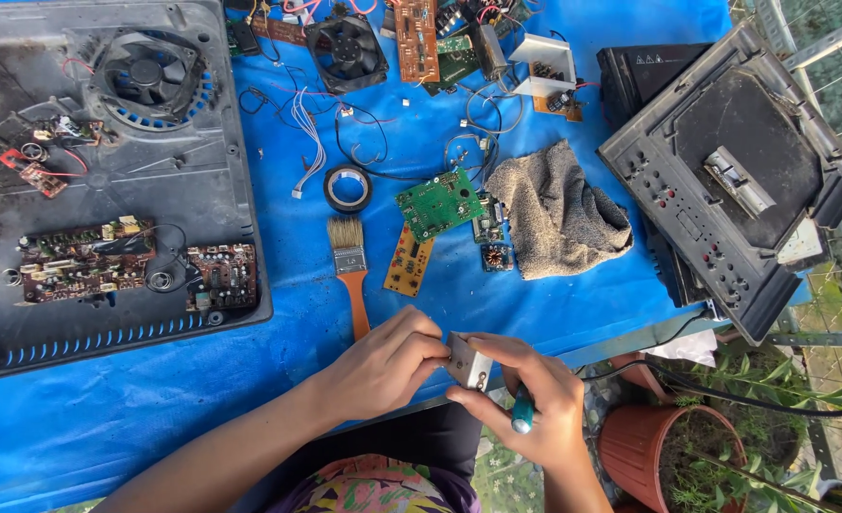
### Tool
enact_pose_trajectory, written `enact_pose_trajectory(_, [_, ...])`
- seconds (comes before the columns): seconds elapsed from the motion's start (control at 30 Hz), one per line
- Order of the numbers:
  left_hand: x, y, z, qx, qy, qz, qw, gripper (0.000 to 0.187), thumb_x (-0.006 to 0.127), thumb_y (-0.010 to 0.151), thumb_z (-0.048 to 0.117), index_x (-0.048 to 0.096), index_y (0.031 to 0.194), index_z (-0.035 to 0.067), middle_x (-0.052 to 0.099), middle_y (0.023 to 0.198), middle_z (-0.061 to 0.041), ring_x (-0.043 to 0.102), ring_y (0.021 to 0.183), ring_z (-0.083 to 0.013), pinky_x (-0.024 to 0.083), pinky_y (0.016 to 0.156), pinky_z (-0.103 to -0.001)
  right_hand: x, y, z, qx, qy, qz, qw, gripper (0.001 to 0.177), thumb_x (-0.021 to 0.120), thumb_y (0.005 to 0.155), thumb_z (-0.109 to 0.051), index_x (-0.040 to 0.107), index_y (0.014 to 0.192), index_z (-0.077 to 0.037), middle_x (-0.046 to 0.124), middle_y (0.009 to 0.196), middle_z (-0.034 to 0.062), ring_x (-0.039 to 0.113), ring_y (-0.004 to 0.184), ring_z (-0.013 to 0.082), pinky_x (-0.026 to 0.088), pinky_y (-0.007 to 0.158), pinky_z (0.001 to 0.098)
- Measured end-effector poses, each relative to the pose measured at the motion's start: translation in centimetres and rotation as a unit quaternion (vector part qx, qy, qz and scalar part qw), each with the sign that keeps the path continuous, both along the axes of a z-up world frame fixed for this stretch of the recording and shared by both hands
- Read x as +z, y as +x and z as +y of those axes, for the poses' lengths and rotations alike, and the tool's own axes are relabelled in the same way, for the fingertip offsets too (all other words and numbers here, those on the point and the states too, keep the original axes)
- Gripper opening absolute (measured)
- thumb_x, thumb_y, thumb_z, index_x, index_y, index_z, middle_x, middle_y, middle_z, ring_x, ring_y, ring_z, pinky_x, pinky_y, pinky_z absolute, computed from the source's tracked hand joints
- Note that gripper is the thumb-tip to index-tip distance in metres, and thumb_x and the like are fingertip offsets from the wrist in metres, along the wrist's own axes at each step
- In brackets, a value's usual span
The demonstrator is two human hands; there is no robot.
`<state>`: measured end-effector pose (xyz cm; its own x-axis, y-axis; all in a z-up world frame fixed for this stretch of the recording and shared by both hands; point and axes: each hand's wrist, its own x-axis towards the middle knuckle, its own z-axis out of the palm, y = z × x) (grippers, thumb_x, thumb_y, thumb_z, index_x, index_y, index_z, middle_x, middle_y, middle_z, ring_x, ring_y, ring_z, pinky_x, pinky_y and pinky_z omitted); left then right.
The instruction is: The person cleans a small silver electronic component using a brush and a cloth on a blue tarp. They then use a screwdriver to unscrew and disassemble the component, removing a small screw and separating the parts.
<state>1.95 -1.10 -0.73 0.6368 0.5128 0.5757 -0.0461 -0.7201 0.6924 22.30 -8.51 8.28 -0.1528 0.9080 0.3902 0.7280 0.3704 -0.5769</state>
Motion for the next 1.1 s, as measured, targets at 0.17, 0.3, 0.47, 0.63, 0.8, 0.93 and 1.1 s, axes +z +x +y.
enact_pose_trajectory(0.17, [0.2, -0.2, 0.5, 0.004, 0.093, 0.011, 0.996, 0.009, 0.06, 0.109, 0.006, 0.055, 0.111, -0.002, 0.051, 0.105, -0.018, 0.049, 0.087, -0.0345, 0.044, 0.074, -0.045, -0.2, 0.3, -0.3, -0.012, -0.043, 0.055, 0.997, 0.047, 0.09, 0.078, -0.03, 0.071, 0.119, -0.016, 0.078, 0.108, -0.004, 0.042, 0.053, 0.0064, 0.041, 0.051, 0.021])
enact_pose_trajectory(0.3, [1.3, -0.6, 1.0, 0.013, 0.178, 0.036, 0.983, 0.007, 0.054, 0.111, 0.005, 0.059, 0.112, 0.0, 0.051, 0.105, -0.016, 0.049, 0.085, -0.0323, 0.045, 0.078, -0.045, -0.6, 0.7, -0.5, -0.018, -0.103, 0.117, 0.988, 0.046, 0.091, 0.077, -0.026, 0.074, 0.119, -0.016, 0.05, 0.063, -0.0055, 0.036, 0.055, 0.0072, 0.033, 0.052, 0.0257])
enact_pose_trajectory(0.47, [1.1, -0.6, 1.1, 0.016, 0.113, 0.04, 0.993, 0.004, 0.063, 0.108, 0.007, 0.06, 0.11, 0.006, 0.053, 0.108, -0.014, 0.05, 0.09, -0.0318, 0.045, 0.078, -0.045, 0.2, 0.8, -0.1, -0.025, -0.168, 0.101, 0.98, 0.045, 0.089, 0.08, -0.025, 0.074, 0.121, -0.017, 0.043, 0.059, -0.0043, 0.039, 0.054, 0.0079, 0.033, 0.054, 0.026])
enact_pose_trajectory(0.63, [0.7, -0.6, 0.9, 0.062, 0.022, -0.03, 0.997, 0.09, 0.08, 0.092, 0.054, 0.038, 0.157, 0.009, 0.057, 0.144, -0.017, 0.062, 0.13, -0.0365, 0.055, 0.105, -0.051, -0.6, 0.3, -0.4, -0.044, -0.17, 0.267, 0.947, 0.041, 0.08, 0.086, -0.019, 0.07, 0.123, -0.006, 0.039, 0.055, -0.003, 0.034, 0.05, 0.0067, 0.03, 0.049, 0.0255])
enact_pose_trajectory(0.8, [1.6, -0.3, 1.0, 0.035, -0.004, -0.067, 0.997, 0.057, 0.082, 0.095, 0.034, 0.057, 0.136, 0.003, 0.066, 0.119, -0.014, 0.065, 0.108, -0.032, 0.056, 0.091, -0.045, -1.9, 0.7, 0.0, -0.004, -0.209, 0.305, 0.929, 0.038, 0.077, 0.091, -0.019, 0.068, 0.125, -0.006, 0.039, 0.058, -0.0032, 0.033, 0.054, 0.0081, 0.029, 0.05, 0.0279])
enact_pose_trajectory(0.93, [1.9, -0.2, 1.2, 0.118, 0.041, -0.053, 0.991, 0.05, 0.083, 0.092, 0.037, 0.066, 0.124, 0.002, 0.07, 0.112, -0.013, 0.069, 0.1, -0.0309, 0.056, 0.087, -0.043, -2.3, 1.2, 1.5, -0.037, -0.225, 0.316, 0.921, 0.076, 0.076, 0.081, -0.05, 0.057, 0.14, -0.006, 0.068, 0.117, 0.0101, 0.056, 0.095, 0.0097, 0.043, 0.066, 0.0232])
enact_pose_trajectory(1.1, [2.2, -0.2, 1.2, 0.191, 0.007, -0.098, 0.977, 0.048, 0.089, 0.086, 0.032, 0.073, 0.123, 0.007, 0.067, 0.109, -0.012, 0.065, 0.093, -0.03, 0.056, 0.082, -0.043, -2.2, 0.8, 4.2, -0.114, -0.236, 0.257, 0.93, 0.051, 0.042, 0.104, -0.025, 0.043, 0.145, 0.003, 0.061, 0.109, 0.0199, 0.053, 0.064, 0.0214, 0.047, 0.049, 0.0351])
